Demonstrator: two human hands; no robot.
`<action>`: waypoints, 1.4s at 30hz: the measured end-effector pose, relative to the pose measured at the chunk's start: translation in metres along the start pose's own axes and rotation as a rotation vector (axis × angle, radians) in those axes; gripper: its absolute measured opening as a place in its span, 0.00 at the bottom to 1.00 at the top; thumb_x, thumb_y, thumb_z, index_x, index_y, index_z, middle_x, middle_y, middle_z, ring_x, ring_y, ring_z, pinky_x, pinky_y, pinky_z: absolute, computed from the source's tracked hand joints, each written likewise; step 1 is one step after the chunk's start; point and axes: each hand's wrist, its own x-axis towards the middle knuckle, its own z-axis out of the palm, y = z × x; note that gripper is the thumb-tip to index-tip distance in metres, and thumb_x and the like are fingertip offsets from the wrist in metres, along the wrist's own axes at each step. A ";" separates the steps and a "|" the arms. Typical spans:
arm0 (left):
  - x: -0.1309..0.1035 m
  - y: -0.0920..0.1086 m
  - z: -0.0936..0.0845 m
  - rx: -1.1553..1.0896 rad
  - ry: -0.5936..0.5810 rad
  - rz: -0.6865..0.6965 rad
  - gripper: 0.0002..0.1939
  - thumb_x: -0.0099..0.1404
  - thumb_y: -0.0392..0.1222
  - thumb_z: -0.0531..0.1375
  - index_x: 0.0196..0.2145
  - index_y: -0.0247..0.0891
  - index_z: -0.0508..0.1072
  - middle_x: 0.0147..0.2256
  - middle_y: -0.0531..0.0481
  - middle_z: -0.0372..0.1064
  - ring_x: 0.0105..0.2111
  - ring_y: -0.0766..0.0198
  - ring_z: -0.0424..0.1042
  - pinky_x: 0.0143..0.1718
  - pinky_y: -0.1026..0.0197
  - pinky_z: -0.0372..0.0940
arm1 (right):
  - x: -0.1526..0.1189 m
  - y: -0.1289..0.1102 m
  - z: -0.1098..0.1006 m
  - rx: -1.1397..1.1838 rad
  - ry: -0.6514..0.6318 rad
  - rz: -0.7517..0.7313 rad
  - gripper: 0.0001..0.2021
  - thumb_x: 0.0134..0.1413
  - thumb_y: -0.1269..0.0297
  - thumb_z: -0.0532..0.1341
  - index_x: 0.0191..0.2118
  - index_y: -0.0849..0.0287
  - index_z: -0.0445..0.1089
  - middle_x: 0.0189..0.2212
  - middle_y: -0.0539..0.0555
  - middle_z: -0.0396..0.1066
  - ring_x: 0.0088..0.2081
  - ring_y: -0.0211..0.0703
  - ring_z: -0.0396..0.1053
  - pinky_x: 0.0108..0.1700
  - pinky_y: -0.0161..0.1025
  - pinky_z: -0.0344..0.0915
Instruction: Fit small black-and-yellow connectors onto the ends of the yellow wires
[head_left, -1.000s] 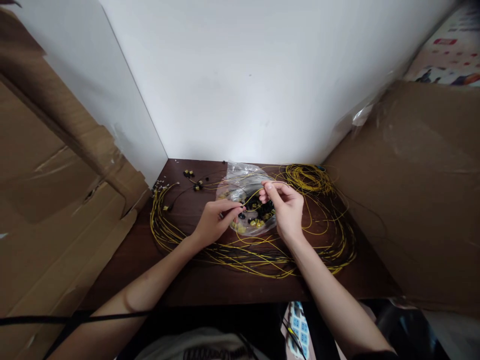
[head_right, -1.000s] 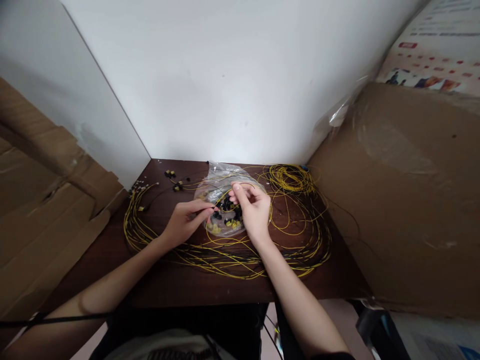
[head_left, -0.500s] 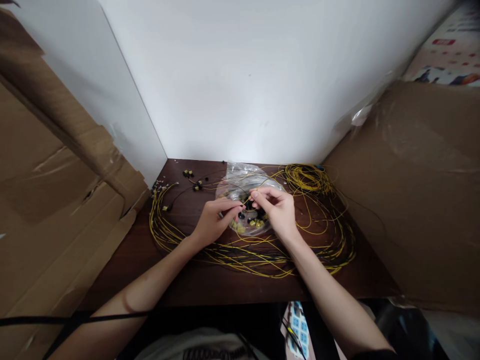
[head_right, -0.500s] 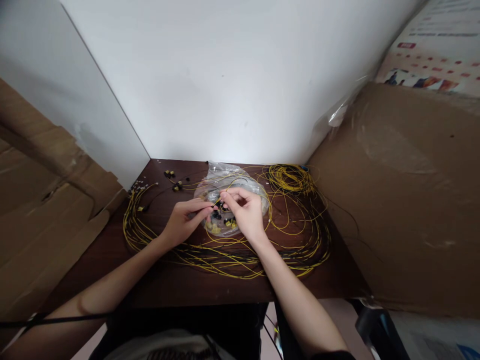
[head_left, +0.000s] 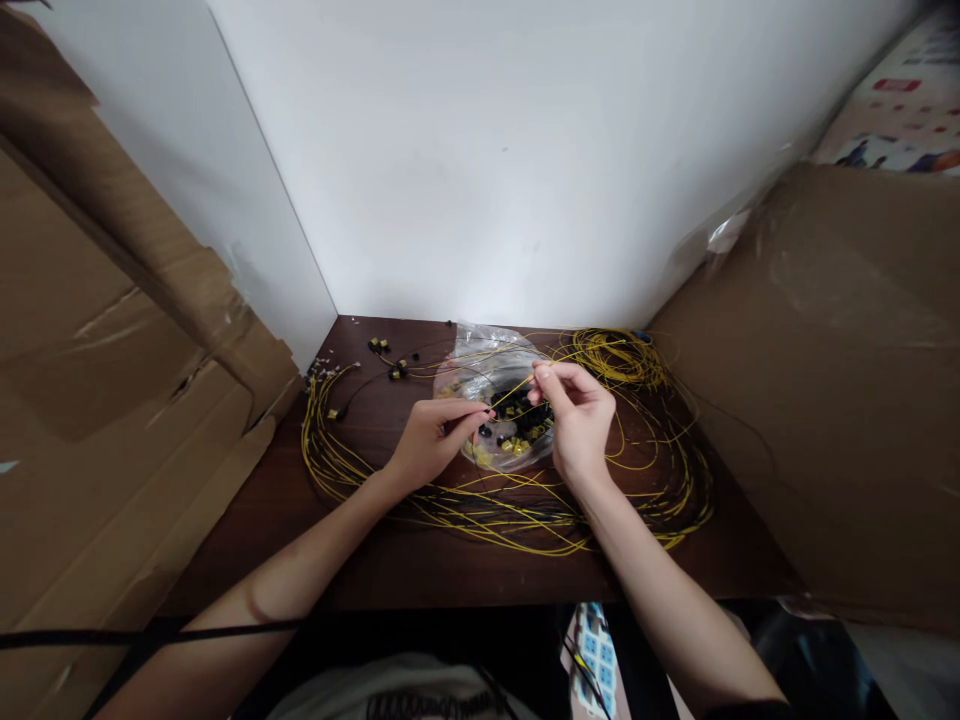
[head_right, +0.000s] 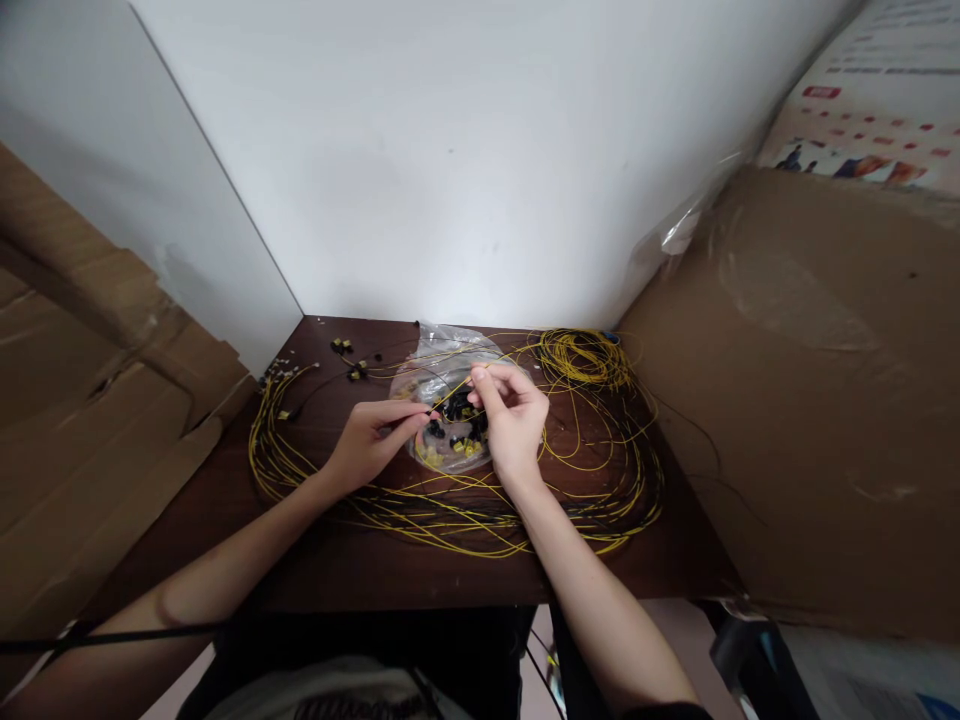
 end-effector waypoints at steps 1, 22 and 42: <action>0.000 -0.001 0.000 0.008 0.013 -0.004 0.10 0.59 0.42 0.58 0.33 0.36 0.78 0.27 0.47 0.76 0.28 0.62 0.73 0.33 0.62 0.66 | 0.000 0.000 0.000 -0.001 -0.019 0.009 0.08 0.49 0.59 0.61 0.31 0.59 0.69 0.27 0.51 0.71 0.24 0.35 0.66 0.30 0.37 0.66; 0.012 -0.003 -0.014 -0.406 0.370 -0.238 0.12 0.57 0.44 0.59 0.36 0.35 0.70 0.26 0.50 0.72 0.14 0.75 0.58 0.16 0.69 0.53 | -0.017 0.002 0.007 0.167 -0.869 0.671 0.17 0.44 0.60 0.64 0.39 0.64 0.70 0.25 0.52 0.73 0.21 0.34 0.69 0.23 0.32 0.67; 0.019 -0.008 -0.031 -1.215 0.428 -0.593 0.02 0.61 0.33 0.54 0.30 0.35 0.65 0.23 0.53 0.65 0.18 0.73 0.61 0.15 0.72 0.53 | -0.002 0.007 0.000 -0.376 -0.699 0.168 0.17 0.51 0.53 0.57 0.28 0.62 0.76 0.19 0.50 0.68 0.23 0.35 0.60 0.24 0.32 0.54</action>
